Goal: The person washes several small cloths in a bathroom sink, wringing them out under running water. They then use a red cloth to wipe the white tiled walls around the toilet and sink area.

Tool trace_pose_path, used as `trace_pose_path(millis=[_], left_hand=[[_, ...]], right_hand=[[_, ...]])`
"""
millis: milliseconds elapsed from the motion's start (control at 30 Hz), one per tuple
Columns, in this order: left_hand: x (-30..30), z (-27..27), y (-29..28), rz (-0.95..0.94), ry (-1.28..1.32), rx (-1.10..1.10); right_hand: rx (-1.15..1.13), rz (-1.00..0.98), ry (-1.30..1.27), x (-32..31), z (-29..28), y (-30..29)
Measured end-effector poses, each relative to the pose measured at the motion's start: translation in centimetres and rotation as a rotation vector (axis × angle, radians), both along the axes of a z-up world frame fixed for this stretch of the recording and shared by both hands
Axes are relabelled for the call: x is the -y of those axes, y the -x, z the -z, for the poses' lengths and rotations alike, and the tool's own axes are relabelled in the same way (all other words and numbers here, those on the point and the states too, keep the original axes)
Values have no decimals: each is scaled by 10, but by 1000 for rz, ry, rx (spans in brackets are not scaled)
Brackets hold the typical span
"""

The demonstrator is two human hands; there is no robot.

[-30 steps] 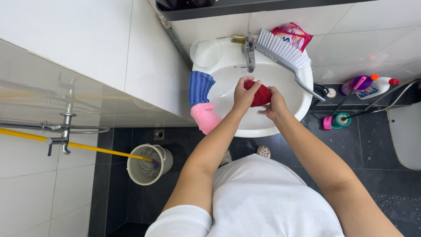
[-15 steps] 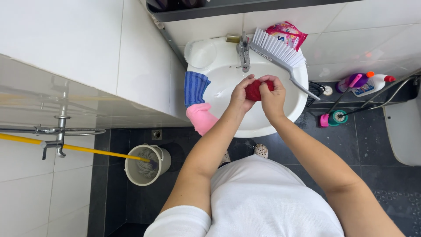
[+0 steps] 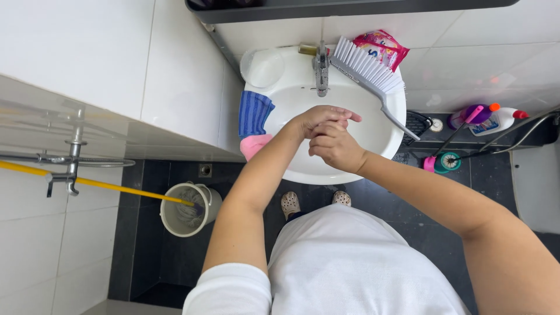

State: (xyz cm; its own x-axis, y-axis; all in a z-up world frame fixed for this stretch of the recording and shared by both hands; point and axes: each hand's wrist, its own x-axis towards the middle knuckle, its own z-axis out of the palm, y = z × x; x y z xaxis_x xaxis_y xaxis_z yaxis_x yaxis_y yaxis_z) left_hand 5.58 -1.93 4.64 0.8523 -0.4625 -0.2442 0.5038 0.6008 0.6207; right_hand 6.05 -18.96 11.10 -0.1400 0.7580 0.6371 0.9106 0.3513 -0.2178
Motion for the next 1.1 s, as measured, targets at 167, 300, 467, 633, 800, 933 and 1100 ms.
trace_pose_path(millis=[167, 300, 467, 633, 800, 933, 1100], left_hand=[[1, -14, -17, 150, -387, -14], [7, 2, -32, 225, -709, -20], [25, 12, -35, 268, -1092, -84], [39, 45, -40, 358, -1453, -53], [54, 58, -33, 490, -1679, 15], [62, 91, -40, 552, -1755, 102], [77, 83, -33, 519, -1818, 21]], right_hand=[[244, -175, 30, -11, 8, -17], [369, -238, 64, -18, 25, -25], [439, -241, 131, -25, 73, -25], [426, -194, 73, -33, 114, -16], [-65, -253, 543, -39, 140, -5], [-21, -236, 516, -21, 125, -12], [56, -213, 473, 1, 121, -19]])
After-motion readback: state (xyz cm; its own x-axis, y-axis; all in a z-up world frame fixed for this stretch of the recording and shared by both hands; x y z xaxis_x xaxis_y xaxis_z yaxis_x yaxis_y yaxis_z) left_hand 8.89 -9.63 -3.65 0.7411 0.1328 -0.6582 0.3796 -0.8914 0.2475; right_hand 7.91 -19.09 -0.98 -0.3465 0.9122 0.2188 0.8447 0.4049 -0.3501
